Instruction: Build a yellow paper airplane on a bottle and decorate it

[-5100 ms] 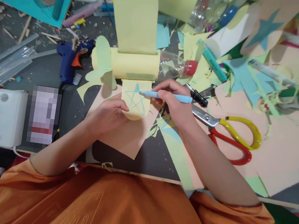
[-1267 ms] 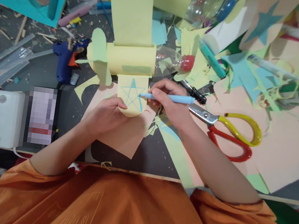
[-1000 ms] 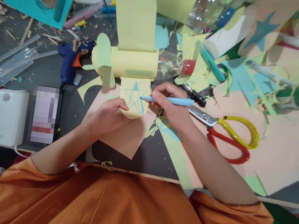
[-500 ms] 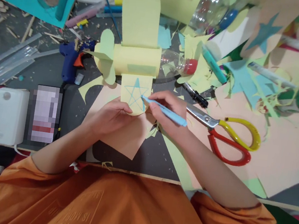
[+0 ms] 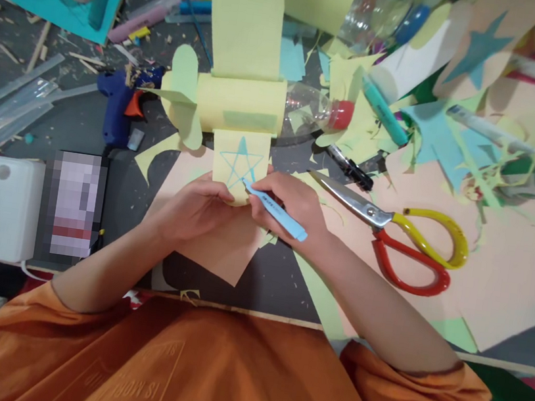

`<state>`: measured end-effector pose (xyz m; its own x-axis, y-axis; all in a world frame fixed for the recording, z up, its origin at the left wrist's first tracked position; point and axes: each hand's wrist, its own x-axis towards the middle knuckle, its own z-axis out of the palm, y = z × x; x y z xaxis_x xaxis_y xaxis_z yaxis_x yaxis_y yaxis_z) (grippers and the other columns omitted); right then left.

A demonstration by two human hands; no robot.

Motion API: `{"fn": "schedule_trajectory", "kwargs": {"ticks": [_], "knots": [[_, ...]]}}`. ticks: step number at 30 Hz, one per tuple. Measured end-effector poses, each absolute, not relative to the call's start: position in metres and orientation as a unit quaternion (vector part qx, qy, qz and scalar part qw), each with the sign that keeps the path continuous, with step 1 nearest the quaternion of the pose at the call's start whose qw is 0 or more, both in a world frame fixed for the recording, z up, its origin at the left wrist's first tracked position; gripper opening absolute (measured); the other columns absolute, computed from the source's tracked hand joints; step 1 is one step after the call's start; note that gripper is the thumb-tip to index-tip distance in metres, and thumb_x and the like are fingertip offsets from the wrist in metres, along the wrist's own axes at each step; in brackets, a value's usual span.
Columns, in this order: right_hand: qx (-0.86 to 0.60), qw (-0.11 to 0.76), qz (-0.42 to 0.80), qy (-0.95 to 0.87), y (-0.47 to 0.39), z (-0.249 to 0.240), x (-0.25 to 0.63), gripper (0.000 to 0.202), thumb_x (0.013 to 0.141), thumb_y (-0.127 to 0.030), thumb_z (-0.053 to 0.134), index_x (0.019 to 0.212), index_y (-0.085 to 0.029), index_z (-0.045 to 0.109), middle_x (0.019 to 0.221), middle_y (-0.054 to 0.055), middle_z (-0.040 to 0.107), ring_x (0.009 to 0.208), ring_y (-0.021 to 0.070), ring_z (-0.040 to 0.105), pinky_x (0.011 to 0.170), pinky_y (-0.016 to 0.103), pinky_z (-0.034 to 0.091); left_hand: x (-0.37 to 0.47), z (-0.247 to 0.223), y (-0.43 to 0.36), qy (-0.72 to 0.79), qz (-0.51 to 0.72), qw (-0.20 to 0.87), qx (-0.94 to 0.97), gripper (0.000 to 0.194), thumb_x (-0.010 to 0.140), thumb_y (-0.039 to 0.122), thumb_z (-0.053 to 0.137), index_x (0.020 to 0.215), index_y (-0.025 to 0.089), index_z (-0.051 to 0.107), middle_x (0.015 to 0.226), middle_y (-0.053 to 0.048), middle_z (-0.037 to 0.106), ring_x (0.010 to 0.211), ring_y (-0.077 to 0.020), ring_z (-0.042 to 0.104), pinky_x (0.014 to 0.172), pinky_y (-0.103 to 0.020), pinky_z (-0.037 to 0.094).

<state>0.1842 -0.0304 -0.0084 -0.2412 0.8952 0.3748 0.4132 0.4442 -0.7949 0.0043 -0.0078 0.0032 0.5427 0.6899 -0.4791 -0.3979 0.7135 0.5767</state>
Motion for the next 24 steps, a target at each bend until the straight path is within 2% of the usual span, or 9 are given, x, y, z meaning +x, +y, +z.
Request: {"fn": "schedule_trajectory", "kwargs": {"ticks": [6,13,20,24], "knots": [[-0.496,0.430,0.297,-0.693,-0.0334,-0.0061,0.1858,0.009,0.093,-0.035,0.063,0.089,-0.028,0.067,0.080,0.003,0.074,0.065,0.0190,0.068,0.060,0.034,0.054,0.0065,0.0047,-0.0078,0.341,0.327,0.858,0.203,0.042,0.060,0.003,0.059,0.097,0.020,0.070,0.089,-0.003,0.076,0.110,-0.0253,0.069,0.095,-0.034,0.050],[-0.449,0.414,0.309,-0.729,-0.0304,-0.0121,0.1836,0.019,0.094,-0.041,0.061,0.082,-0.028,0.066,0.073,0.003,0.072,0.065,0.0191,0.067,0.064,0.034,0.055,0.0046,0.0051,-0.0086,0.371,0.321,0.846,0.211,0.033,0.061,0.002,0.058,0.087,0.020,0.070,0.077,0.001,0.072,0.083,-0.0177,0.068,0.079,-0.028,0.049],[-0.476,0.448,0.267,-0.708,-0.0318,-0.0085,0.1834,0.010,0.093,-0.033,0.063,0.086,-0.029,0.068,0.070,0.001,0.069,0.057,0.0166,0.061,0.057,0.032,0.050,0.0058,0.0050,-0.0084,0.364,0.325,0.850,0.198,0.047,0.062,0.002,0.058,0.101,0.023,0.071,0.085,0.000,0.075,0.098,-0.0215,0.070,0.088,-0.031,0.050],[-0.441,0.426,0.262,-0.745,-0.0313,-0.0109,0.1839,0.012,0.093,-0.033,0.062,0.085,-0.028,0.068,0.074,0.003,0.072,0.064,0.0183,0.066,0.059,0.033,0.051,0.0049,0.0033,-0.0088,0.376,0.321,0.845,0.206,0.044,0.063,0.003,0.058,0.100,0.023,0.071,0.081,0.001,0.074,0.090,-0.0194,0.070,0.083,-0.030,0.050]]}}
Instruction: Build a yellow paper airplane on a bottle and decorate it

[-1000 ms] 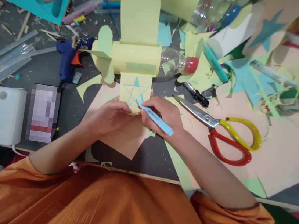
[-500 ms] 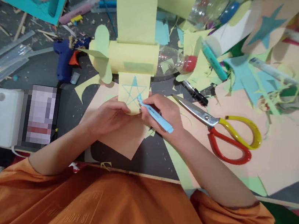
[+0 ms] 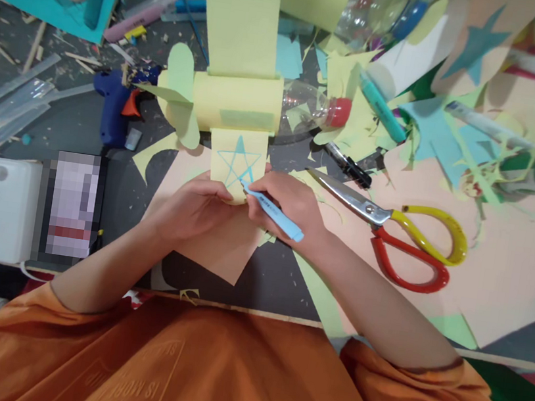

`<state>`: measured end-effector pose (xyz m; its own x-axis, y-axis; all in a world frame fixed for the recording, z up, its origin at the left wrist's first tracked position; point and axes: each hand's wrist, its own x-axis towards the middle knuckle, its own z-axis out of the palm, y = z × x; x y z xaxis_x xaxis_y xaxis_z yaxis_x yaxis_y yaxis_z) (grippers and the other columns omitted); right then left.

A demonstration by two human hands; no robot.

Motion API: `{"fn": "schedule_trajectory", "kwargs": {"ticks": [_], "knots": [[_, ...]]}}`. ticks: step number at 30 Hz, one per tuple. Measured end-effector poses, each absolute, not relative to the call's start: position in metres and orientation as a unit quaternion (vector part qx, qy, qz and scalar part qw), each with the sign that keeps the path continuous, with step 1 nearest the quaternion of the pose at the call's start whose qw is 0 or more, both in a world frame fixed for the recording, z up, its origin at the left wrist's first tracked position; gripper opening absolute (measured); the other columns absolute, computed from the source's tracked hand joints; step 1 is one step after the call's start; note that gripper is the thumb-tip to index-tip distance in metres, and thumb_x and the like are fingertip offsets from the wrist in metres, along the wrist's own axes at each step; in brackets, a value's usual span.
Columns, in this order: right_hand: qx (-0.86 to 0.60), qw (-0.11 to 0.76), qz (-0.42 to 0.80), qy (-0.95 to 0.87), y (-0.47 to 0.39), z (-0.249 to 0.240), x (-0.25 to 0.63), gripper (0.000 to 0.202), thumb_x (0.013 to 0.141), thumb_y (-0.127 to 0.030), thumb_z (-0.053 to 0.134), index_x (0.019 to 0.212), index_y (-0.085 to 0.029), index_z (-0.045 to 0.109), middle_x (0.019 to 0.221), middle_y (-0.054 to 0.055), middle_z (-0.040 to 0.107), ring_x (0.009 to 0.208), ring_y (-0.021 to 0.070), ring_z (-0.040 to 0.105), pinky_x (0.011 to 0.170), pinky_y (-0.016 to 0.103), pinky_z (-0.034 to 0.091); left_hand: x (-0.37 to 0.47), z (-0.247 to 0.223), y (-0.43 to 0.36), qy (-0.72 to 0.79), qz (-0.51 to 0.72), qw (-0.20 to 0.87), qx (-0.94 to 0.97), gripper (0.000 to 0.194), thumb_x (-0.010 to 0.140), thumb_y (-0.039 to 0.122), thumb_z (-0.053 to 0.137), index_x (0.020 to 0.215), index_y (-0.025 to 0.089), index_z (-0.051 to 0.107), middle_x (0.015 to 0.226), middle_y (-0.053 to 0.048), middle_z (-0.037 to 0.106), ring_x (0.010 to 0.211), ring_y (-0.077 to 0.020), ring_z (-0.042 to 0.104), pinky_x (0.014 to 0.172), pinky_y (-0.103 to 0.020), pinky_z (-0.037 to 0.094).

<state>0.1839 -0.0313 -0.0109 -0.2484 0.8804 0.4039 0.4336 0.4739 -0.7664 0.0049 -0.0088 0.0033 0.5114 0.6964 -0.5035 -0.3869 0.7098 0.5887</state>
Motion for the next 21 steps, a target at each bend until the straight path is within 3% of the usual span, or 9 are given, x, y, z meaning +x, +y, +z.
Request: {"fn": "schedule_trajectory", "kwargs": {"ticks": [6,12,17,21], "knots": [[-0.448,0.455,0.200,-0.743,-0.0298,-0.0125,0.1841,0.008,0.095,-0.029,0.061,0.090,-0.026,0.066,0.071,0.001,0.070,0.057,0.0159,0.062,0.055,0.031,0.051,0.0055,0.0041,-0.0084,0.355,0.329,0.850,0.207,0.046,0.060,0.003,0.060,0.102,0.021,0.071,0.078,0.001,0.074,0.089,-0.0192,0.070,0.075,-0.026,0.047],[-0.382,0.457,0.155,-0.788,-0.0263,-0.0157,0.1813,0.010,0.096,-0.027,0.059,0.087,-0.024,0.062,0.069,0.001,0.070,0.059,0.0152,0.065,0.052,0.028,0.051,0.0037,0.0017,-0.0078,0.356,0.321,0.847,0.232,0.033,0.061,0.006,0.061,0.089,0.019,0.072,0.080,0.000,0.076,0.086,-0.0193,0.069,0.078,-0.029,0.049],[-0.421,0.454,0.150,-0.771,-0.0271,-0.0138,0.1844,0.007,0.095,-0.026,0.061,0.090,-0.022,0.062,0.069,0.002,0.069,0.055,0.0139,0.061,0.051,0.027,0.050,0.0046,0.0012,-0.0079,0.344,0.326,0.851,0.226,0.050,0.060,0.006,0.061,0.106,0.022,0.072,0.081,0.002,0.076,0.086,-0.0188,0.070,0.078,-0.028,0.049],[-0.411,0.456,0.144,-0.776,-0.0269,-0.0135,0.1840,0.007,0.095,-0.026,0.060,0.089,-0.023,0.062,0.068,0.001,0.068,0.054,0.0139,0.060,0.051,0.027,0.051,0.0046,0.0013,-0.0083,0.359,0.325,0.845,0.226,0.050,0.060,0.007,0.063,0.107,0.023,0.071,0.079,0.003,0.075,0.086,-0.0175,0.070,0.080,-0.027,0.049]]}}
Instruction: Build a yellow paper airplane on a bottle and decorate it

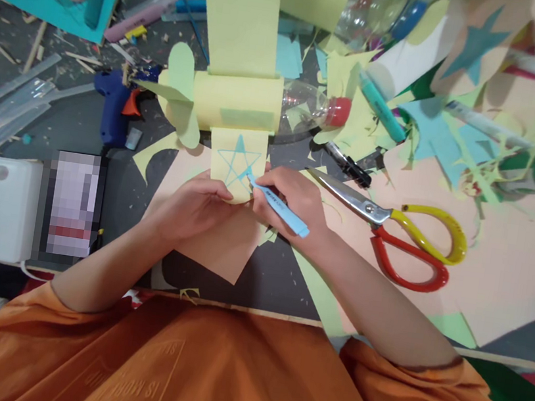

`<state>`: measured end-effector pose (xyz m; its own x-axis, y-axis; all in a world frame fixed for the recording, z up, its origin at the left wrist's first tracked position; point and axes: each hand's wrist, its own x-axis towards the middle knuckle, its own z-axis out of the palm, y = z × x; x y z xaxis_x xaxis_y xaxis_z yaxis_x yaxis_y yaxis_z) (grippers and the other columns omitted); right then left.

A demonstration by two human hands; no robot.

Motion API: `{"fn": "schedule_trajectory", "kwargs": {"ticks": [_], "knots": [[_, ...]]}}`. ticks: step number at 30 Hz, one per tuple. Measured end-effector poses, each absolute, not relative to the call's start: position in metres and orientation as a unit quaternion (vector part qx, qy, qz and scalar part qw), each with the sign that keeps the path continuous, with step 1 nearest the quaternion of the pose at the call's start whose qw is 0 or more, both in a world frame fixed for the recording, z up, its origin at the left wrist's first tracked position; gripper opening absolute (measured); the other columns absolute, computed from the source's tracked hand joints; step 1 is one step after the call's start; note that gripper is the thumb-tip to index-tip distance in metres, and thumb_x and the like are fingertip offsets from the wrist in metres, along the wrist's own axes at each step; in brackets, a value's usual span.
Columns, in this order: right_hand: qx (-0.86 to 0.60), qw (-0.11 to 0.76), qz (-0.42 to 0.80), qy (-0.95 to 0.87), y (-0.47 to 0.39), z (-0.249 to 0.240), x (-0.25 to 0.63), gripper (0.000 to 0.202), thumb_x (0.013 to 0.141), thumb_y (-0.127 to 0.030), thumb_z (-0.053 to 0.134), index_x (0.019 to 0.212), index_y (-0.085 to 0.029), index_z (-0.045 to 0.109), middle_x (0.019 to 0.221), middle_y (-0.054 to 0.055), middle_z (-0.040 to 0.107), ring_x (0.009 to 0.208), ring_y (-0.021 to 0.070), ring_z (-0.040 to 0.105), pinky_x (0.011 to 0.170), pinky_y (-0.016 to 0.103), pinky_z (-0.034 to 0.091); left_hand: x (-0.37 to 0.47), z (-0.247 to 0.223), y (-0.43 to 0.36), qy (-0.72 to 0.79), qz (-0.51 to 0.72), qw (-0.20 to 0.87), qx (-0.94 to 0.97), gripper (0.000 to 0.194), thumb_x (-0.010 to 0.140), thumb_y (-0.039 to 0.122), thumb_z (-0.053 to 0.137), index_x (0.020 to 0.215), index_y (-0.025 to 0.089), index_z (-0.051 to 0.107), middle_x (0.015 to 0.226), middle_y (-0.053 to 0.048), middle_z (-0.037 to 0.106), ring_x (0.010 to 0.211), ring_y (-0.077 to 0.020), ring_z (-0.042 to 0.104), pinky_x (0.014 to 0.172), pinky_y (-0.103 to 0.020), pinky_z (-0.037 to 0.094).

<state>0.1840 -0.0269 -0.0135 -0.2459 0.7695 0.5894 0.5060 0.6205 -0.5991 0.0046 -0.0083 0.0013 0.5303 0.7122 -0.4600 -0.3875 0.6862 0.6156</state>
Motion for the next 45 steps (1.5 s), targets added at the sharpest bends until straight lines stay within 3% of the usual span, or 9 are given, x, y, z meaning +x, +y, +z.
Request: {"fn": "schedule_trajectory", "kwargs": {"ticks": [4,15,20,27,32,38,45], "knots": [[-0.381,0.457,0.145,-0.791,-0.0260,-0.0158,0.1807,0.010,0.095,-0.026,0.059,0.086,-0.024,0.061,0.067,0.002,0.069,0.058,0.0156,0.065,0.051,0.027,0.050,0.0039,0.0023,-0.0081,0.364,0.323,0.844,0.224,0.044,0.060,0.007,0.063,0.100,0.020,0.072,0.079,0.001,0.075,0.090,-0.0199,0.072,0.079,-0.028,0.050],[-0.408,0.466,0.162,-0.768,-0.0271,-0.0145,0.1835,0.009,0.096,-0.027,0.059,0.088,-0.026,0.061,0.066,0.000,0.065,0.055,0.0154,0.060,0.052,0.029,0.049,0.0049,-0.0006,-0.0080,0.334,0.328,0.855,0.225,0.051,0.062,0.006,0.061,0.108,0.022,0.072,0.084,0.002,0.077,0.086,-0.0176,0.071,0.079,-0.027,0.049],[-0.370,0.460,0.162,-0.791,-0.0255,-0.0120,0.1802,0.013,0.097,-0.026,0.058,0.085,-0.023,0.060,0.066,0.002,0.068,0.056,0.0146,0.061,0.050,0.027,0.047,0.0035,0.0000,-0.0082,0.345,0.324,0.852,0.226,0.038,0.062,0.006,0.060,0.094,0.021,0.072,0.081,0.001,0.076,0.093,-0.0198,0.072,0.081,-0.028,0.049],[-0.440,0.445,0.155,-0.764,-0.0287,-0.0121,0.1869,0.016,0.099,-0.034,0.056,0.087,-0.024,0.062,0.065,-0.001,0.065,0.054,0.0139,0.060,0.051,0.028,0.050,0.0047,0.0018,-0.0078,0.345,0.333,0.851,0.211,0.051,0.061,0.003,0.061,0.108,0.022,0.071,0.079,0.003,0.075,0.084,-0.0163,0.071,0.079,-0.026,0.049],[-0.388,0.451,0.152,-0.789,-0.0266,-0.0118,0.1831,0.014,0.098,-0.029,0.056,0.085,-0.025,0.059,0.066,0.000,0.066,0.055,0.0146,0.060,0.050,0.029,0.049,0.0053,0.0022,-0.0078,0.333,0.332,0.857,0.212,0.057,0.061,0.003,0.060,0.114,0.021,0.070,0.080,0.002,0.076,0.090,-0.0190,0.071,0.082,-0.028,0.049],[-0.406,0.456,0.161,-0.775,-0.0273,-0.0109,0.1840,0.013,0.098,-0.029,0.056,0.085,-0.026,0.059,0.066,0.000,0.065,0.054,0.0161,0.060,0.049,0.031,0.048,0.0059,0.0010,-0.0073,0.335,0.337,0.853,0.216,0.058,0.060,0.004,0.062,0.113,0.023,0.072,0.081,0.002,0.077,0.086,-0.0185,0.072,0.077,-0.027,0.050],[-0.399,0.470,0.168,-0.769,-0.0276,-0.0147,0.1813,0.019,0.099,-0.033,0.056,0.081,-0.026,0.059,0.061,-0.001,0.062,0.053,0.0157,0.059,0.050,0.031,0.048,0.0054,0.0025,-0.0079,0.355,0.322,0.846,0.234,0.052,0.061,0.008,0.061,0.110,0.023,0.073,0.092,-0.001,0.079,0.098,-0.0220,0.073,0.085,-0.030,0.053]]}}
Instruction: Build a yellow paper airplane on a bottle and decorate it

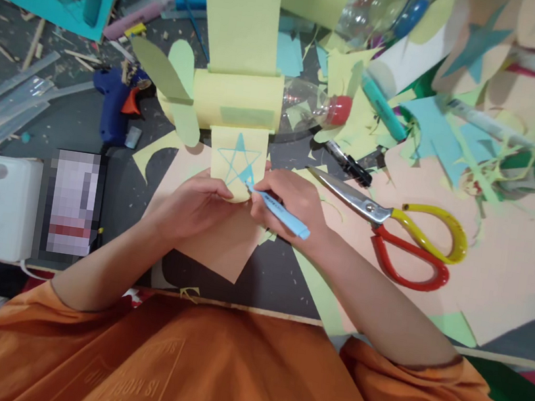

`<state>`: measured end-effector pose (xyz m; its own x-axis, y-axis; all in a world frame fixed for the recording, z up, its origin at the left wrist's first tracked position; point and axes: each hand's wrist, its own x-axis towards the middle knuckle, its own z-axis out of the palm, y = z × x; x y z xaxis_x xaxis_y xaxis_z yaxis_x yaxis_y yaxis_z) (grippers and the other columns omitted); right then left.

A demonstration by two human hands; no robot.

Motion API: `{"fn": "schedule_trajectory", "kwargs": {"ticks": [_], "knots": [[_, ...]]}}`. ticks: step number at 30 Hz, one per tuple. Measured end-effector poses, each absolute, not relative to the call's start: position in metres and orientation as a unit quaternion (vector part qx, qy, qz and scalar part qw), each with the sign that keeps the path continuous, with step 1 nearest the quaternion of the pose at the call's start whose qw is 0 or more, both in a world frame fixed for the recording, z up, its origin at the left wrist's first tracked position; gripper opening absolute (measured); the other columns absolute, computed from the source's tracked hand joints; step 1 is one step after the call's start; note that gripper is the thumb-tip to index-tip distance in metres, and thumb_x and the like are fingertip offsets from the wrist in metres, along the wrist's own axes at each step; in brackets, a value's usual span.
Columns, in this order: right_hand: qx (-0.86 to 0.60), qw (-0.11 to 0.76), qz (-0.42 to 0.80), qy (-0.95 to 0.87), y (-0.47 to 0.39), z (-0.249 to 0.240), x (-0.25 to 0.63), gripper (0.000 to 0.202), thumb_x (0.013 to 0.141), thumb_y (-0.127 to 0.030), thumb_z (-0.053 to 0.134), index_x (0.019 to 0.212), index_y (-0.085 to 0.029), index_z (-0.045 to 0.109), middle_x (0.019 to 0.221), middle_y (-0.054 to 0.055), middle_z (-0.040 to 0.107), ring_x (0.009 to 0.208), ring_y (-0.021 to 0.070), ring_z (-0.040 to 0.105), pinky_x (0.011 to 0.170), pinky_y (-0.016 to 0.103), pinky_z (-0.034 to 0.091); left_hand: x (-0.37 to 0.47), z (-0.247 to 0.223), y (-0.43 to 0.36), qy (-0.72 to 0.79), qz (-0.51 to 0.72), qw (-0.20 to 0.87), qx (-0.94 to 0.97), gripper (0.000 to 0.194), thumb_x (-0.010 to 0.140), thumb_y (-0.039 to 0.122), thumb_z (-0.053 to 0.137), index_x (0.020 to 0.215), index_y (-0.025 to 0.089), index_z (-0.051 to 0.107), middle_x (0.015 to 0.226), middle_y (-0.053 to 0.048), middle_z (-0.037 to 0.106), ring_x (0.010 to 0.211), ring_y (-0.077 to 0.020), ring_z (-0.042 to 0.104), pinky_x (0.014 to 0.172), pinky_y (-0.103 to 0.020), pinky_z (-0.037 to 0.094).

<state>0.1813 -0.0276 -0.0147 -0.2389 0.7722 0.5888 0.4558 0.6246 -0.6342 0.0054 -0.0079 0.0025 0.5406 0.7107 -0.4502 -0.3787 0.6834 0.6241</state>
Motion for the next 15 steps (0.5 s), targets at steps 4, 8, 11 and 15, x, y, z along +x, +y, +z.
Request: {"fn": "schedule_trajectory", "kwargs": {"ticks": [4,8,11,15], "knots": [[-0.401,0.461,0.160,-0.775,-0.0271,-0.0151,0.1800,0.027,0.100,-0.039,0.053,0.078,-0.026,0.059,0.059,-0.001,0.062,0.052,0.0152,0.059,0.050,0.030,0.047,0.0055,0.0024,-0.0079,0.351,0.321,0.849,0.229,0.049,0.061,0.008,0.061,0.107,0.021,0.073,0.096,-0.002,0.080,0.100,-0.0229,0.073,0.087,-0.032,0.053],[-0.432,0.478,0.160,-0.748,-0.0284,-0.0157,0.1827,0.018,0.096,-0.034,0.058,0.081,-0.026,0.061,0.062,-0.001,0.064,0.052,0.0146,0.058,0.049,0.029,0.046,0.0057,0.0007,-0.0077,0.345,0.328,0.848,0.231,0.044,0.060,0.007,0.062,0.101,0.019,0.073,0.092,-0.002,0.079,0.099,-0.0222,0.072,0.078,-0.028,0.051],[-0.445,0.466,0.164,-0.747,-0.0288,-0.0156,0.1829,0.019,0.096,-0.036,0.058,0.081,-0.026,0.061,0.063,-0.001,0.065,0.052,0.0148,0.058,0.050,0.030,0.048,0.0054,0.0001,-0.0076,0.347,0.323,0.850,0.232,0.042,0.060,0.008,0.061,0.099,0.020,0.073,0.092,-0.002,0.079,0.102,-0.0225,0.072,0.080,-0.029,0.051],[-0.407,0.464,0.159,-0.771,-0.0284,-0.0152,0.1808,0.027,0.099,-0.039,0.053,0.077,-0.026,0.059,0.059,-0.001,0.063,0.051,0.0146,0.057,0.048,0.030,0.047,0.0053,0.0006,-0.0077,0.351,0.319,0.851,0.224,0.045,0.060,0.008,0.063,0.101,0.022,0.073,0.086,0.000,0.077,0.101,-0.0213,0.072,0.085,-0.029,0.051]]}}
